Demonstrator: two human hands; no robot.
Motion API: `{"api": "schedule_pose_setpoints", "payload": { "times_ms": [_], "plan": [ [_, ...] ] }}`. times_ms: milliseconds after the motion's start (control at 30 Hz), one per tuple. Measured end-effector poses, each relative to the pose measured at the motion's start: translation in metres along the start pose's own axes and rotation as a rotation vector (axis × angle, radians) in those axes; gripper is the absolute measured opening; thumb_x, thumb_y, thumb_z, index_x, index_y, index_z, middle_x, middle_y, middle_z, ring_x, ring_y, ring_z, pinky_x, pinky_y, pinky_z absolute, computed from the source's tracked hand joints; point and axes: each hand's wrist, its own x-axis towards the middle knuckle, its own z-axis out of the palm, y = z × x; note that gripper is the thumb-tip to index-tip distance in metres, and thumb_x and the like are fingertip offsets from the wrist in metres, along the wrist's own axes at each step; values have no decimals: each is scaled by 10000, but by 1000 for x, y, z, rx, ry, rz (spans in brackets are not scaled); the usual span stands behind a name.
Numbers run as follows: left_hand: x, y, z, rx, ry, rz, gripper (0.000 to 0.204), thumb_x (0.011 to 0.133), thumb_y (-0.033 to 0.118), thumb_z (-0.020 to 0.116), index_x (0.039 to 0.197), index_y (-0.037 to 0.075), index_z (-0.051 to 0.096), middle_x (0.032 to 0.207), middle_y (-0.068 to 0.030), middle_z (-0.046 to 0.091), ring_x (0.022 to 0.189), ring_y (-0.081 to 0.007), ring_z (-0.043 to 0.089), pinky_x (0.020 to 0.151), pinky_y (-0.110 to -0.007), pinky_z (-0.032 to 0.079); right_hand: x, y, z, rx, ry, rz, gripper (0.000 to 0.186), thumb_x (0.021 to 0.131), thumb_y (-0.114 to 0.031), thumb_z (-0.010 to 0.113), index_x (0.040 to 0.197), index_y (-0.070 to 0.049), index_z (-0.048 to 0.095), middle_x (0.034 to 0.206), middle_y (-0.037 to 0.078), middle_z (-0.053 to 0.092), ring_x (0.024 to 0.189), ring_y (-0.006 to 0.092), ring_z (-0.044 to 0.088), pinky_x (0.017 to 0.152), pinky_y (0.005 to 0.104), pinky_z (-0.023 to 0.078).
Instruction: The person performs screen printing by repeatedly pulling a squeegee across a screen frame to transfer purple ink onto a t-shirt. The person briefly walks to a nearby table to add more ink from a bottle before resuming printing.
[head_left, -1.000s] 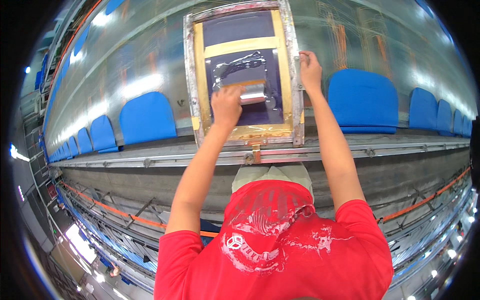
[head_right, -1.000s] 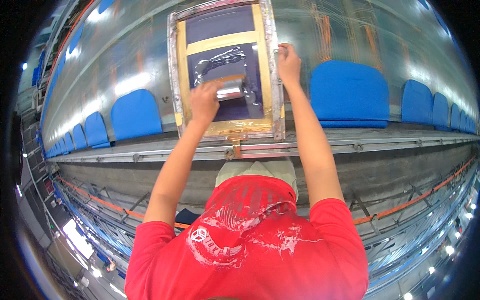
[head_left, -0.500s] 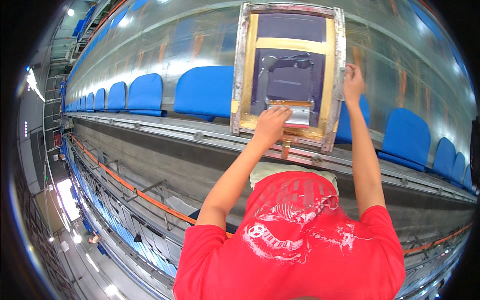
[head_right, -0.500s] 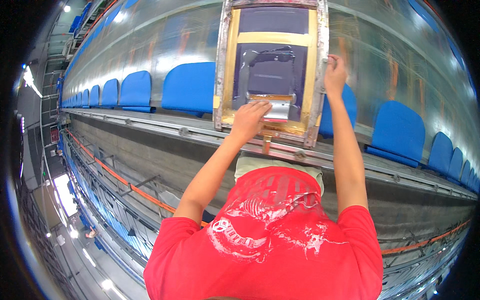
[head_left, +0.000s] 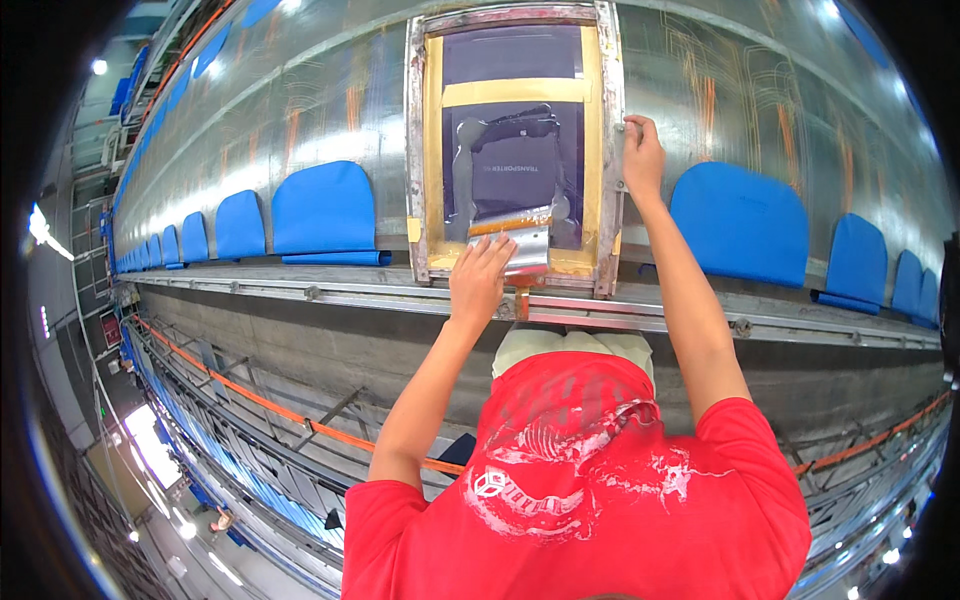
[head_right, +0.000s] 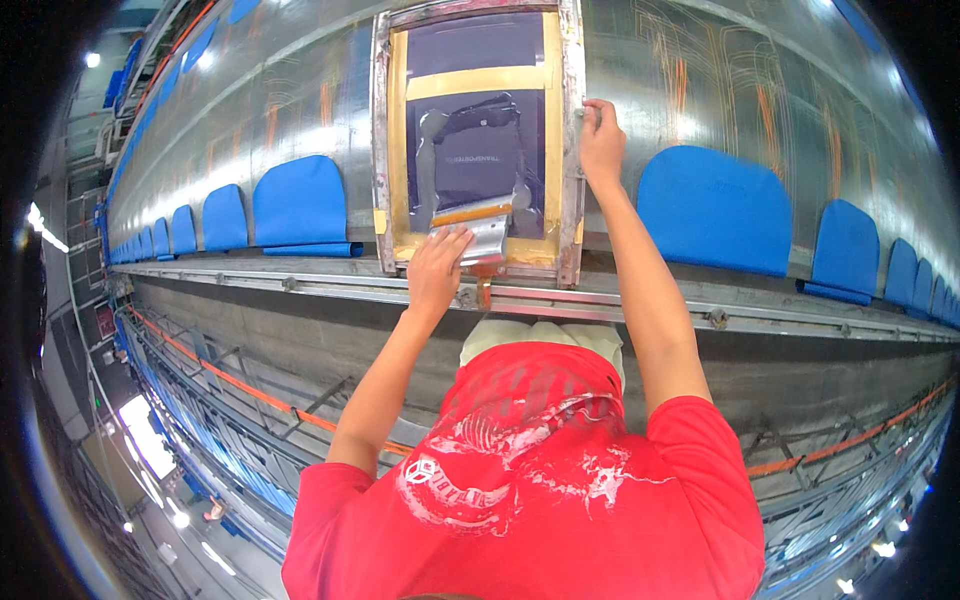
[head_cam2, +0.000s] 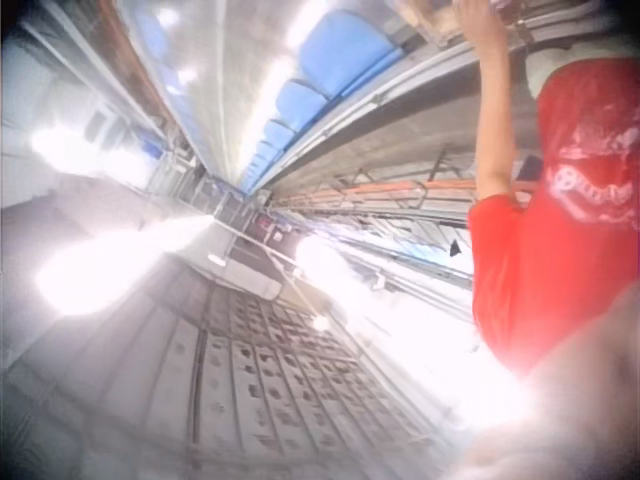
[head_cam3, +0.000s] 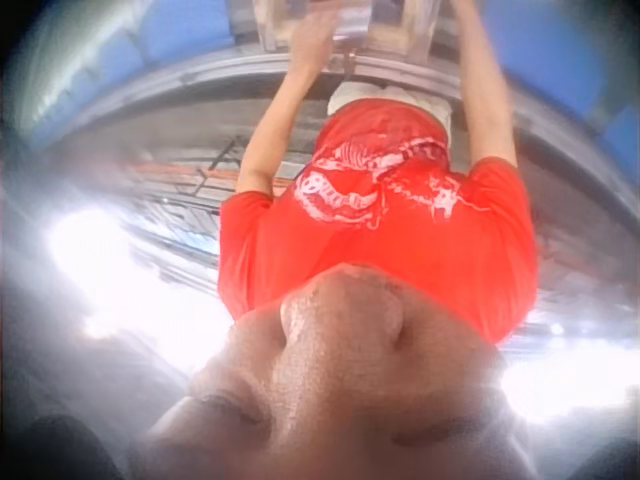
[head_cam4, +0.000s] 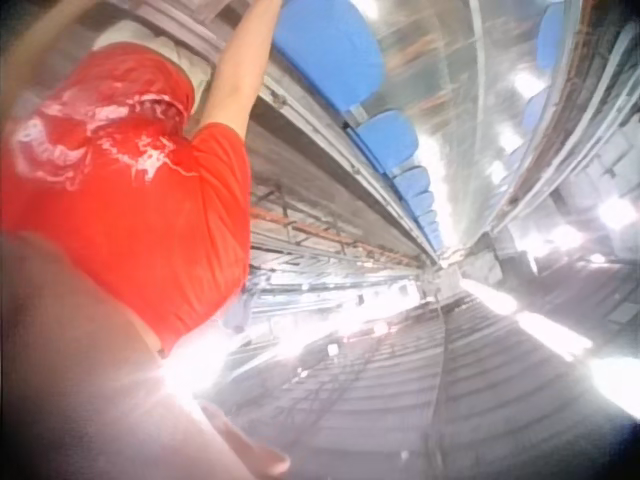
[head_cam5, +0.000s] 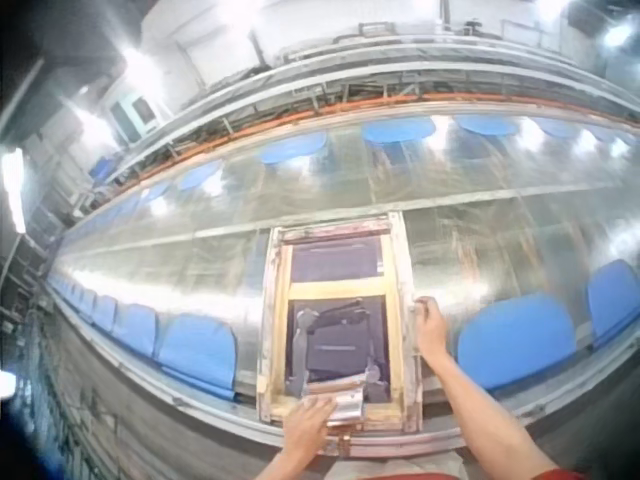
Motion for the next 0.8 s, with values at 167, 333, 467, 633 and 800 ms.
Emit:
{"api": "schedule_pose_setpoints", "payload": {
  "times_ms": [167, 333, 467, 633, 800],
  "plan": [
    [-35, -10, 11, 11, -80, 81, 477, 768, 4, 629, 1226, 139, 643, 1290, -43, 640, 1232, -298, 571, 1031, -464, 432, -6, 8, 1, -70, -36, 84, 178, 968, -201, 531, 1082, -101, 624, 723, 196, 628, 680, 380, 621, 669, 471, 454],
    [56, -48, 16, -35, 37, 87, 412, 773, -27, 607, 1134, 155, 686, 1164, -45, 690, 1107, -270, 630, 920, -431, 477, 7, 6, 14, -97, 8, 42, 176, 962, -203, 534, 1077, -110, 631, 691, 194, 618, 679, 386, 617, 662, 473, 449],
    [160, -67, -23, -182, -37, 10, 370, 765, -22, 610, 1052, 181, 725, 980, -88, 713, 928, -312, 661, 781, -404, 523, 6, -3, 16, -100, -18, 70, 174, 962, -205, 537, 1072, -111, 633, 691, 196, 617, 687, 388, 622, 662, 472, 450],
    [175, -63, 3, 1, 88, 80, 336, 744, -45, 600, 979, 164, 720, 971, -27, 719, 952, -228, 660, 785, -393, 472, 5, 4, 16, -76, -1, 75, 179, 969, -217, 536, 1069, -106, 633, 718, 202, 625, 704, 392, 625, 675, 472, 452],
    [89, -46, 16, 12, 196, 153, 332, 749, -47, 597, 980, 166, 708, 1002, 9, 719, 969, -193, 654, 788, -375, 454, 6, 1, 13, -91, -7, 77, 187, 975, -227, 534, 1074, -102, 632, 751, 206, 640, 731, 396, 629, 687, 469, 457]
  ]
}}
